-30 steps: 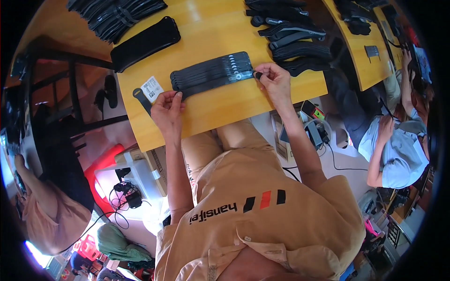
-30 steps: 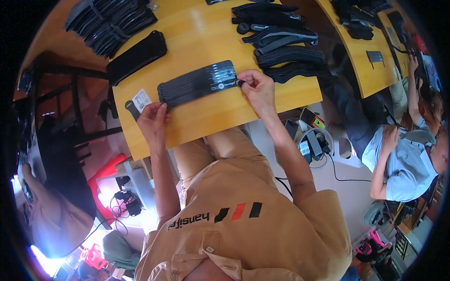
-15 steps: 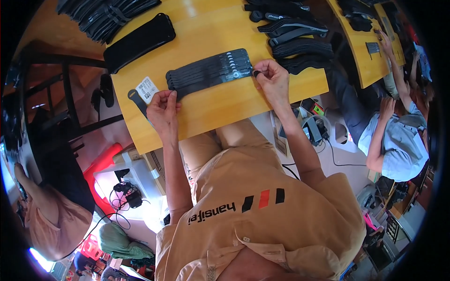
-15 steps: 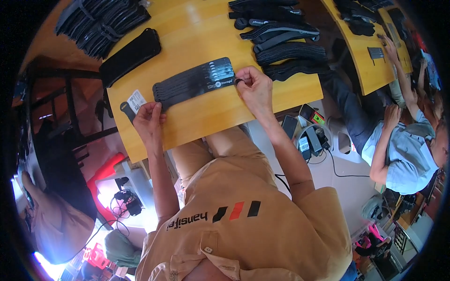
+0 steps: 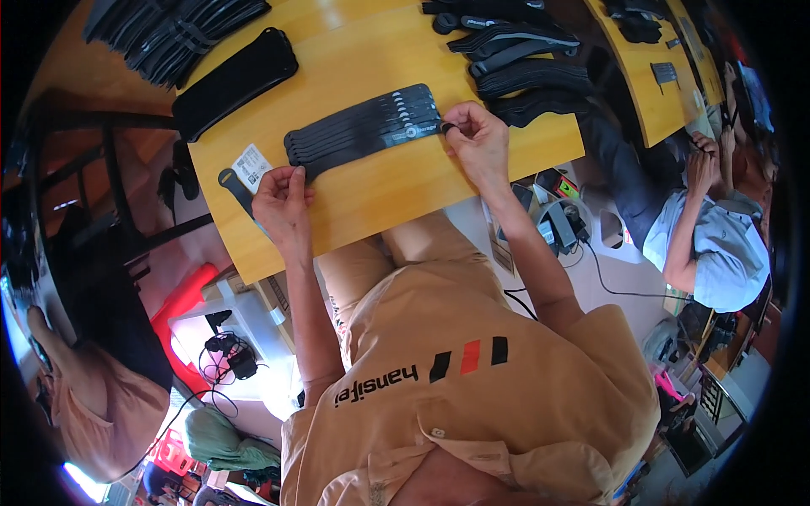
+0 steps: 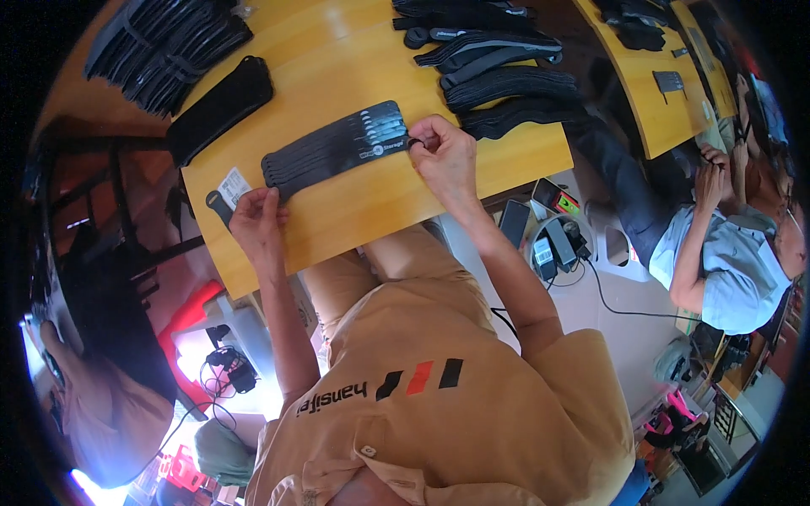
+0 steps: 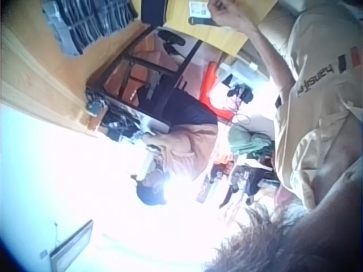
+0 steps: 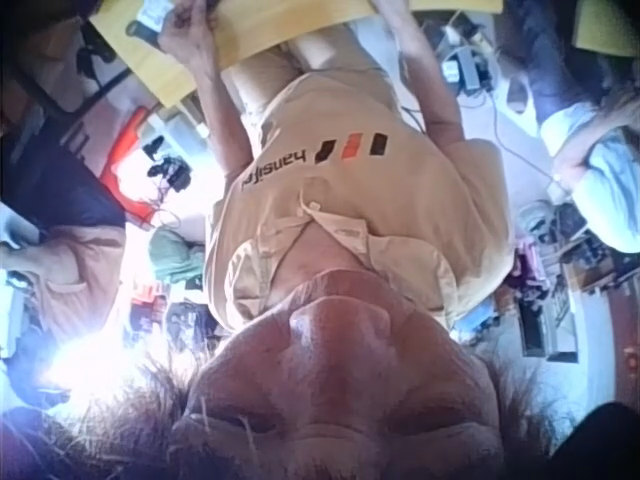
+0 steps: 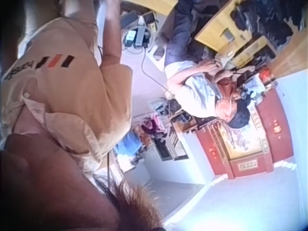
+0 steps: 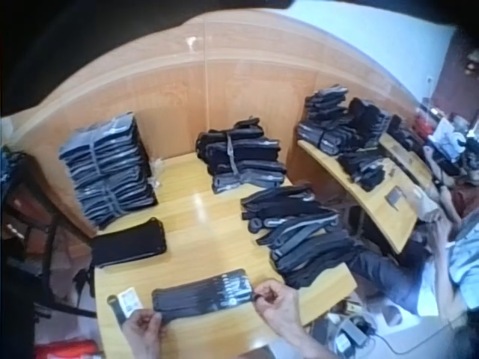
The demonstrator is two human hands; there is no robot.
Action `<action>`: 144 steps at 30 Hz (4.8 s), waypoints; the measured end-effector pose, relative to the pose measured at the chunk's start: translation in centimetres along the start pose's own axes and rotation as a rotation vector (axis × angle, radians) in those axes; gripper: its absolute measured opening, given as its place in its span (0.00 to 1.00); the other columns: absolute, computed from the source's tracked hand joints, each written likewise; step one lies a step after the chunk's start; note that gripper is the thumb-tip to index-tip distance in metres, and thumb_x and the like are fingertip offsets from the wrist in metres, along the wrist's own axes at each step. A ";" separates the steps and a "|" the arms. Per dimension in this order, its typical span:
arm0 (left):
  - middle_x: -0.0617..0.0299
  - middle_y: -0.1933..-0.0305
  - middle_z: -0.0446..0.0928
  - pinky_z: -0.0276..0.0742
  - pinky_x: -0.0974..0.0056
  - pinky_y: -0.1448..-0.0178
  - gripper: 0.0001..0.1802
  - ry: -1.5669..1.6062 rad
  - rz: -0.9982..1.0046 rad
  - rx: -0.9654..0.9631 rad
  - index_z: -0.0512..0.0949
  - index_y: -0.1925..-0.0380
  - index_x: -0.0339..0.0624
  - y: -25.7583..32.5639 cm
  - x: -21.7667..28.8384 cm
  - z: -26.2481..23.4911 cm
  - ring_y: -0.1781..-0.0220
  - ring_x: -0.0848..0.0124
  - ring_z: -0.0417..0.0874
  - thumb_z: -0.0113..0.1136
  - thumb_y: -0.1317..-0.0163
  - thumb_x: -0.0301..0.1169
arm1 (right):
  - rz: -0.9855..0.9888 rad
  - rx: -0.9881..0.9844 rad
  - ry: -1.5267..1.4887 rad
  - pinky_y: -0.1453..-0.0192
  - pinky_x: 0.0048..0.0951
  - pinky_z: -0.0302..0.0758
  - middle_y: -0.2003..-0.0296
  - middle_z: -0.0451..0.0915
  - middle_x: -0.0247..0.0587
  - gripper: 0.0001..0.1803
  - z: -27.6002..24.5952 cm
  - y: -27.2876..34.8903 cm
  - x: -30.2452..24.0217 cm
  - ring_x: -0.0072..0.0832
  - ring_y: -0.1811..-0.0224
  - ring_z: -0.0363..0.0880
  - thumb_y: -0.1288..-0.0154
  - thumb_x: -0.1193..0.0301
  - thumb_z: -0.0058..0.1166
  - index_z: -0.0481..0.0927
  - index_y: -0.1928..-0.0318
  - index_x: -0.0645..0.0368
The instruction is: The person is manually assembling black plastic straps by attaching circular connectors on a workbench.
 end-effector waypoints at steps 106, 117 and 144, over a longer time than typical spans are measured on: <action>0.48 0.65 0.76 0.75 0.49 0.60 0.16 -0.809 0.098 0.226 0.68 0.62 0.34 5.4 -0.3 -6.1 0.64 0.50 0.79 0.57 0.51 0.26 | -0.746 -0.043 0.574 0.35 0.42 0.55 0.46 0.66 0.56 0.23 2.0 2.6 -4.5 0.50 0.40 0.60 0.47 0.80 0.38 0.71 0.47 0.62; 0.68 0.75 0.73 0.69 0.76 0.77 0.09 0.544 -0.118 -0.248 0.73 0.67 0.42 10.7 1.0 -2.3 0.78 0.80 0.74 0.62 0.47 0.29 | -0.524 -0.726 0.172 0.62 0.28 0.77 0.64 0.76 0.46 0.20 7.9 15.1 -10.4 0.35 0.66 0.80 0.55 0.88 0.51 0.76 0.57 0.65; 0.59 0.62 0.78 0.75 0.70 0.55 0.14 0.717 -0.121 -0.300 0.73 0.54 0.35 13.2 4.3 -2.1 0.62 0.74 0.80 0.55 0.38 0.31 | -0.451 -0.547 -0.036 0.67 0.20 0.72 0.70 0.75 0.41 0.16 5.5 14.3 -11.7 0.26 0.70 0.76 0.53 0.91 0.47 0.80 0.64 0.65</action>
Point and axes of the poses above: each hand's wrist, its own y-axis away from the middle knuckle, its own z-axis out of the palm, x = y × z, the point moved 5 cm from there along -y, towards the middle knuckle
